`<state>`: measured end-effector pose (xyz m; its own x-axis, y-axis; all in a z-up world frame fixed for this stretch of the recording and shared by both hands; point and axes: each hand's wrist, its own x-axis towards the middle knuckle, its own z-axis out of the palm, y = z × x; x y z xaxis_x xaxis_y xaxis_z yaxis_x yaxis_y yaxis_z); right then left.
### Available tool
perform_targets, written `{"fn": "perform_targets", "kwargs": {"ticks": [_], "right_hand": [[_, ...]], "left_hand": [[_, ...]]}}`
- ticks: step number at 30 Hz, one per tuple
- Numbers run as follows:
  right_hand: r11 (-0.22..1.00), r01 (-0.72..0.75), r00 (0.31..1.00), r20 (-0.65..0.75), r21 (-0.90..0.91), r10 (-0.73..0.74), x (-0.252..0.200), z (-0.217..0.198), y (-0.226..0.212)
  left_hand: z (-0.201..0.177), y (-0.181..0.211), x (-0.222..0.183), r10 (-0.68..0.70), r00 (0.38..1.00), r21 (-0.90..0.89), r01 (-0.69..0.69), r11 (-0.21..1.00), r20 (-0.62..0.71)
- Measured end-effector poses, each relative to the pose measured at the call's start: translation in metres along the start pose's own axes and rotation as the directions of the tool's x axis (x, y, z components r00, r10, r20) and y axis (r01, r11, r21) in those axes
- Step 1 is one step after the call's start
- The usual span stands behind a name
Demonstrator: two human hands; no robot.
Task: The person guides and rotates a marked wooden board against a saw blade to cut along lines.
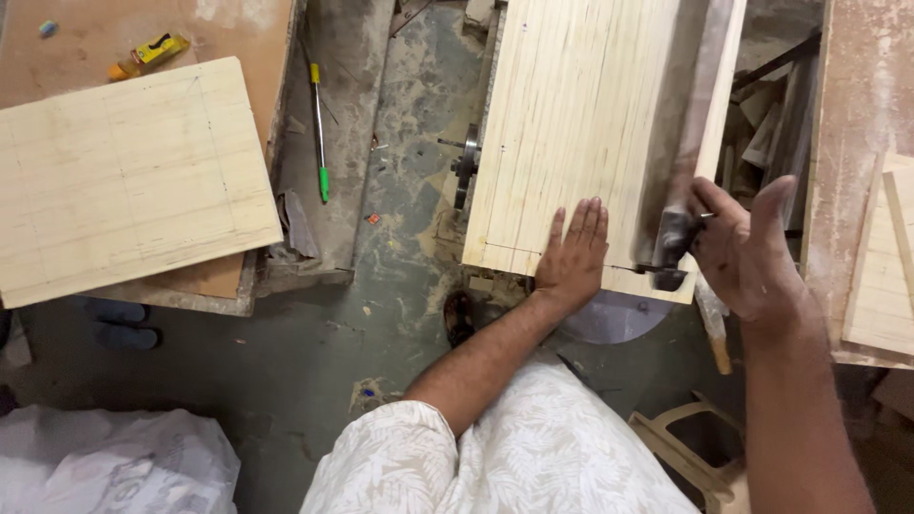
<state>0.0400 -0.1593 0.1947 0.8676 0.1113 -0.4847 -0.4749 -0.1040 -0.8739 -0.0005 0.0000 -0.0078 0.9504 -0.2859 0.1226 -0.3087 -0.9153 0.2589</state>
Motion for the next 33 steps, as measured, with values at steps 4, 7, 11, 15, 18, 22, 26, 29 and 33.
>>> {"fn": "perform_targets", "kwargs": {"ticks": [4,7,11,15,18,22,26,29,33], "right_hand": [[0.993,0.064,0.992,0.103,0.097,-0.074,0.006,-0.008,0.013],[0.995,-0.008,0.999,0.038,0.103,0.005,0.021,-0.017,0.035],[0.999,-0.016,0.999,0.048,0.041,0.015,0.018,-0.026,0.048],[0.994,-0.082,0.997,0.022,0.078,0.080,0.017,-0.013,0.036],[0.997,-0.075,0.997,0.006,-0.005,0.075,0.012,0.007,0.018],[0.824,-0.281,0.957,-0.208,-0.493,0.202,0.003,0.020,-0.001],[0.859,-0.164,0.985,-0.120,-0.485,0.120,0.009,0.016,0.005],[0.878,-0.105,0.989,-0.143,-0.467,0.042,0.015,0.013,0.012],[0.841,0.035,0.946,-0.252,-0.540,-0.201,0.005,0.024,0.007]], "left_hand": [[-0.003,-0.002,-0.002,-0.008,1.000,-0.017,0.008,1.000,0.001],[-0.008,-0.003,-0.002,0.023,0.998,0.043,-0.025,0.999,0.057],[-0.009,0.000,0.005,0.019,0.996,0.018,-0.021,1.000,0.087],[-0.006,0.000,0.001,0.033,0.989,0.139,-0.054,0.989,0.147],[-0.006,0.000,-0.001,0.021,0.997,-0.019,-0.019,1.000,0.075],[-0.013,0.000,0.003,0.045,0.992,0.054,-0.051,0.997,0.117],[-0.016,-0.001,0.004,0.047,0.990,0.154,-0.068,0.986,0.135],[-0.015,-0.004,0.004,0.067,0.995,0.023,-0.069,0.997,0.068],[-0.019,-0.003,0.002,0.113,0.993,0.042,-0.115,0.993,0.039]]}}
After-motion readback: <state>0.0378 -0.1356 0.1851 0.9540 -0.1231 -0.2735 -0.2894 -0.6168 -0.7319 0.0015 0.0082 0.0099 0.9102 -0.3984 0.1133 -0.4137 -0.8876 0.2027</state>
